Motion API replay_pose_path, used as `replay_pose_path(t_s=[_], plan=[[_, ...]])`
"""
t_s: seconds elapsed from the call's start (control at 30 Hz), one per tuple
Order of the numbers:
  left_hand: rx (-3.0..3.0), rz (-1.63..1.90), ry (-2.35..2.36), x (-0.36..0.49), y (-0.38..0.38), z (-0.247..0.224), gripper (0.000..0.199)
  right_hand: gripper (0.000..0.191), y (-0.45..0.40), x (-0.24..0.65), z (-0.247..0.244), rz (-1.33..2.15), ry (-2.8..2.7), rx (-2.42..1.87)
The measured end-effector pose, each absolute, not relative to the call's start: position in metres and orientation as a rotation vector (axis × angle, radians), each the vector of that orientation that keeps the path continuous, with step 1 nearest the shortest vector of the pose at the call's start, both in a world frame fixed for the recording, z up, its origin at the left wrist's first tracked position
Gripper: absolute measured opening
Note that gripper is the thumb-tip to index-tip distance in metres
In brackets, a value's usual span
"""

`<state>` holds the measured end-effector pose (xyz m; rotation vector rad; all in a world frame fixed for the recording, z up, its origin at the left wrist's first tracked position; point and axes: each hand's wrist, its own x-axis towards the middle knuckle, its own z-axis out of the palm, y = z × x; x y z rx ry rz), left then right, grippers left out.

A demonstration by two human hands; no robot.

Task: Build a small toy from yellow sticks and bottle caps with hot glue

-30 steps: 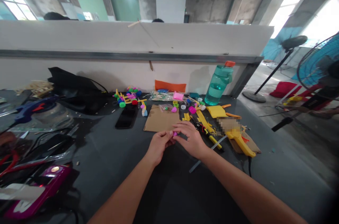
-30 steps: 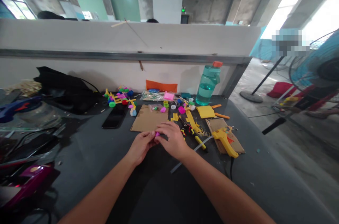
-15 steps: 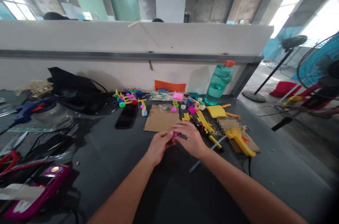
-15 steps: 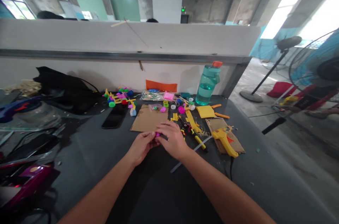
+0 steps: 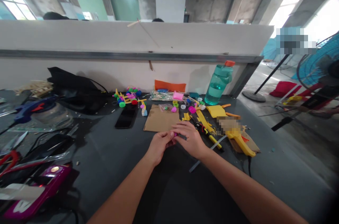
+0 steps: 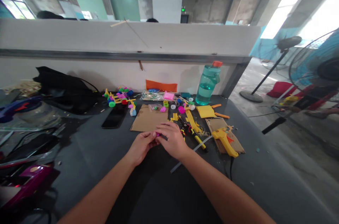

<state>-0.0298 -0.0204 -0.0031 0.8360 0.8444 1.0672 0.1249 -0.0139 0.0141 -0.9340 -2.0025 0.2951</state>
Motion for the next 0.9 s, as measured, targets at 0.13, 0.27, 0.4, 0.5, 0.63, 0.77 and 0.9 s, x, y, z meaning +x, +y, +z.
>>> replay_pose_path(t_s=[0.13, 0.27, 0.4, 0.5, 0.63, 0.77, 0.9], plan=[[0.773, 1.059, 0.790, -0.0301, -0.0212, -0.0021, 0.027, 0.024, -0.0123, 0.1249, 0.0112, 0.304, -1.976, -0.936], [0.784, 1.051, 0.802, -0.0305, -0.0211, 0.0003, 0.024, 0.026, -0.0120, 0.1249, 0.0088, 0.299, -1.998, -0.910], [0.767, 1.090, 0.835, -0.0304, -0.0210, 0.0012, 0.021, 0.030, -0.0133, 0.1250, 0.0109, 0.293, -2.016, -0.913], [0.777, 1.068, 0.826, -0.0303, -0.0213, 0.0009, 0.023, 0.025, -0.0131, 0.1251, 0.0125, 0.296, -2.002, -0.919], [0.719, 1.038, 0.794, -0.0307, -0.0215, 0.0017, 0.026, 0.019, -0.0119, 0.1255, 0.0111, 0.297, -1.953, -0.933], [0.716, 1.022, 0.782, -0.0311, -0.0207, 0.0023, 0.025, 0.020, -0.0114, 0.1259, 0.0089, 0.306, -1.943, -0.926], [0.752, 1.038, 0.797, -0.0310, -0.0200, 0.0009, 0.023, 0.028, -0.0110, 0.1259, 0.0083, 0.319, -1.962, -0.922]])
